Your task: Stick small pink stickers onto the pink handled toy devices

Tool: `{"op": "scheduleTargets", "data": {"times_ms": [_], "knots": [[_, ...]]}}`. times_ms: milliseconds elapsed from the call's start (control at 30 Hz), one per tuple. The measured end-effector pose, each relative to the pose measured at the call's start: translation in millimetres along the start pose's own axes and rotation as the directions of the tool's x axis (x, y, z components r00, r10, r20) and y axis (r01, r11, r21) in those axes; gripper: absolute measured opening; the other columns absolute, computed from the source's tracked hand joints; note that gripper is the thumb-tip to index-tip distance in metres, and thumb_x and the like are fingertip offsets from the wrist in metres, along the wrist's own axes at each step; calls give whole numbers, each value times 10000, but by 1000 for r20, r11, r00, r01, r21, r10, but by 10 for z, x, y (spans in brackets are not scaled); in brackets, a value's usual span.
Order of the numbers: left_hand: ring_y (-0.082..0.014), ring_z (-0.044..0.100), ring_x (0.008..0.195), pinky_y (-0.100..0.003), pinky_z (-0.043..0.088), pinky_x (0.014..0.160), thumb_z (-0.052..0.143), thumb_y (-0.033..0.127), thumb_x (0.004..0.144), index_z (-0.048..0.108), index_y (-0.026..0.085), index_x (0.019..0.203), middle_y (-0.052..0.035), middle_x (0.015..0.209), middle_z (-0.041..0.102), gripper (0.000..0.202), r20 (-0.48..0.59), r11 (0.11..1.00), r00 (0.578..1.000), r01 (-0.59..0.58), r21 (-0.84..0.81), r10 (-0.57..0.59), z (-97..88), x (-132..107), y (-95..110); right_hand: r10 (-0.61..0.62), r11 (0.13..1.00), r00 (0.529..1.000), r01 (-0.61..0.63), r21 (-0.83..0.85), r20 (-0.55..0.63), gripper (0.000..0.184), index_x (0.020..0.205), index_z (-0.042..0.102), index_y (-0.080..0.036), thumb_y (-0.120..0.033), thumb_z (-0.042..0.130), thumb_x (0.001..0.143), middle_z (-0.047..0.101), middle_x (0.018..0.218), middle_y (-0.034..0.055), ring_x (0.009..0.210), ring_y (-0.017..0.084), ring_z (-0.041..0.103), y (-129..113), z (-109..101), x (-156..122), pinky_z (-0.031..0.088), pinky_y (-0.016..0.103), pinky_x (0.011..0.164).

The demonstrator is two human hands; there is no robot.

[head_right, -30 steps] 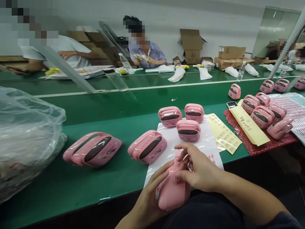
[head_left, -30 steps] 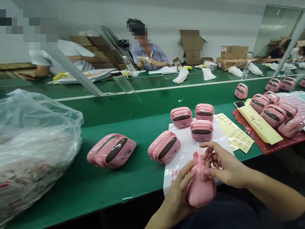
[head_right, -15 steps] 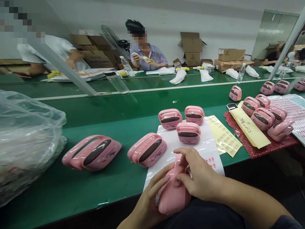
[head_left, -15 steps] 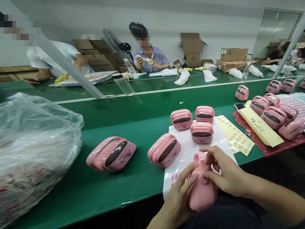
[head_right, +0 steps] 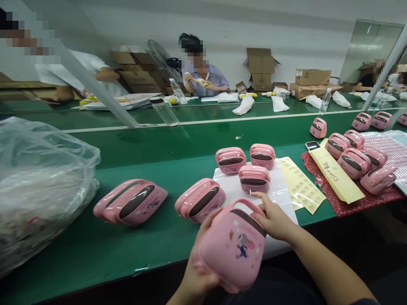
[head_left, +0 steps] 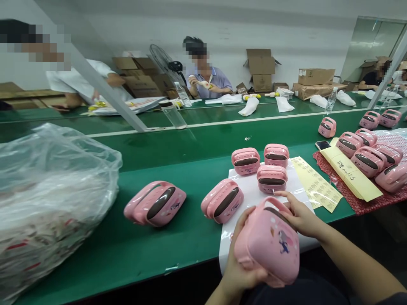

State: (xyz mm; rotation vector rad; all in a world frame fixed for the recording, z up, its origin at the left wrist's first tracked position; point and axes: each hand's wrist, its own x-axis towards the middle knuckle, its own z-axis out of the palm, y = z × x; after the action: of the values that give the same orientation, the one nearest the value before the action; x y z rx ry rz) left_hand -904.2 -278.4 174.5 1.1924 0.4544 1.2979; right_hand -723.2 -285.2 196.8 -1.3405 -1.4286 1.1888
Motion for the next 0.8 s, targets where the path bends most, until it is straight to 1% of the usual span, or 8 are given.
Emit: {"op": "scheduleTargets", "data": {"times_ms": [67,133,233,467,567,667,733,800], "knots": [[-346,624,958,-441,522,796,854,425,437,562,246,1207,-107,1092,654,842,-81,969,986,129,-213,-149,101,61,-9,99,990,995,-101,99,29,513,1247,329,-189,-410,484,811,447,537,-112,386,80,421,-14,-17,-1,337,195,375],[-341,628,957,-461,509,823,808,483,515,602,235,1139,-94,1017,685,702,-124,904,947,237,-356,-297,181,114,-19,200,964,978,-207,165,56,621,1264,294,-192,-512,481,766,458,525,-121,311,69,381,-35,-30,0,286,181,292],[-352,617,997,-487,479,873,722,548,614,647,210,1042,-97,986,705,550,-164,819,888,308,-484,-430,254,165,-35,307,928,951,-308,211,37,698,1269,296,-213,-567,506,705,492,537,-117,280,65,400,-39,-39,-4,270,167,244],[-362,607,1029,-471,466,893,737,575,577,683,170,950,-102,991,717,553,-137,723,793,450,-525,-593,282,280,-114,396,864,918,-359,353,-36,720,1254,348,-186,-555,537,665,496,446,-121,223,66,383,85,-62,-22,220,143,218],[-344,614,1024,-441,464,903,731,591,579,699,161,899,-109,976,721,538,-106,665,723,555,-500,-683,265,382,-151,419,830,904,-346,437,-81,723,1243,370,-156,-550,554,665,494,416,-111,226,74,391,152,-104,-36,232,145,227],[-336,599,1057,-446,479,880,653,619,660,679,171,987,-118,1058,695,555,11,580,638,707,-404,-770,216,459,-171,403,846,895,-284,452,-192,729,1257,374,-163,-578,558,685,557,493,-76,241,78,411,182,-219,-106,242,159,232],[-336,589,1074,-462,497,848,588,635,707,645,197,1055,-114,1131,660,561,-8,617,640,736,-279,-768,132,456,-199,375,885,874,-239,399,-309,709,1283,364,-190,-580,545,719,597,575,-55,258,77,421,162,-355,-188,256,171,239],[-334,576,1096,-466,503,844,561,646,714,630,224,1052,-105,1161,637,545,-215,767,741,638,-69,-636,-17,405,-264,289,949,825,-180,260,-485,643,1307,358,-215,-539,518,775,615,627,-43,300,82,445,106,-533,-262,297,185,272]]}}
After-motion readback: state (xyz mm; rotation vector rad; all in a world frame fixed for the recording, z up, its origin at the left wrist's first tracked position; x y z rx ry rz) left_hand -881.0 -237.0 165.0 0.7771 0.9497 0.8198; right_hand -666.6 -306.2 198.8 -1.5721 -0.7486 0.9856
